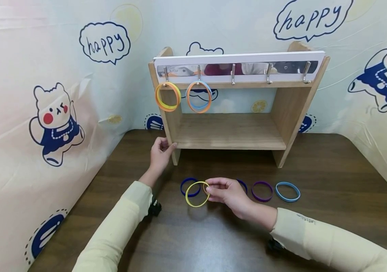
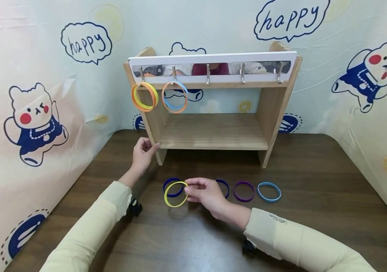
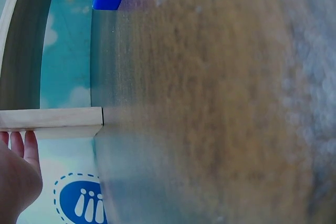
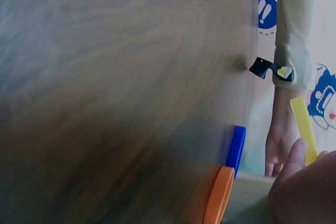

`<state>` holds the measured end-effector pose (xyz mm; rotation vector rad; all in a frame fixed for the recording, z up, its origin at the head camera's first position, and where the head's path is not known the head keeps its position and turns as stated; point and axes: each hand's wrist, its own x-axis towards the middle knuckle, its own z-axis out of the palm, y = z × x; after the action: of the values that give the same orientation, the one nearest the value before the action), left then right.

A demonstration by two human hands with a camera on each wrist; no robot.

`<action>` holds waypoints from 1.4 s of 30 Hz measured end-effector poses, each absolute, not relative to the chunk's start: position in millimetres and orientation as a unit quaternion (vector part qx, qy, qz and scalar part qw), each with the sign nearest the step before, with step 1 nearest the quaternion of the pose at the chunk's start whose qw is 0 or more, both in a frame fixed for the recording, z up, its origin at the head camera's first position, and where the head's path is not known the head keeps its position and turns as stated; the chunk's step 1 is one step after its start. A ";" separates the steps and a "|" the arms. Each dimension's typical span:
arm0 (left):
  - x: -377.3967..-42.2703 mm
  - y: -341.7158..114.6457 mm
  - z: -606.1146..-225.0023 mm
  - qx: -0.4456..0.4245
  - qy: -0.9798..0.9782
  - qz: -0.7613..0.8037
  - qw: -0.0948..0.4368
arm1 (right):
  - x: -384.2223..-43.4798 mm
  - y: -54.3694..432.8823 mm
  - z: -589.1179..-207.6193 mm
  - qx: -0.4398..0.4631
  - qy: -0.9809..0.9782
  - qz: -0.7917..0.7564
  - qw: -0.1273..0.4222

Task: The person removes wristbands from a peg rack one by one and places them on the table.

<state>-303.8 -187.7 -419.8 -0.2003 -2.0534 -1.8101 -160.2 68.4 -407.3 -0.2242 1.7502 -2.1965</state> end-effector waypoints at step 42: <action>-302.1 -187.5 -419.4 -0.077 -0.727 -0.651 0.206 | -137.5 26.6 -426.6 -0.037 0.648 -0.737 0.189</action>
<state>-302.1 -187.5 -419.4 -0.2154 -2.0251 -1.8144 -137.5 26.6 -426.6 -0.1027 1.8215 -2.0734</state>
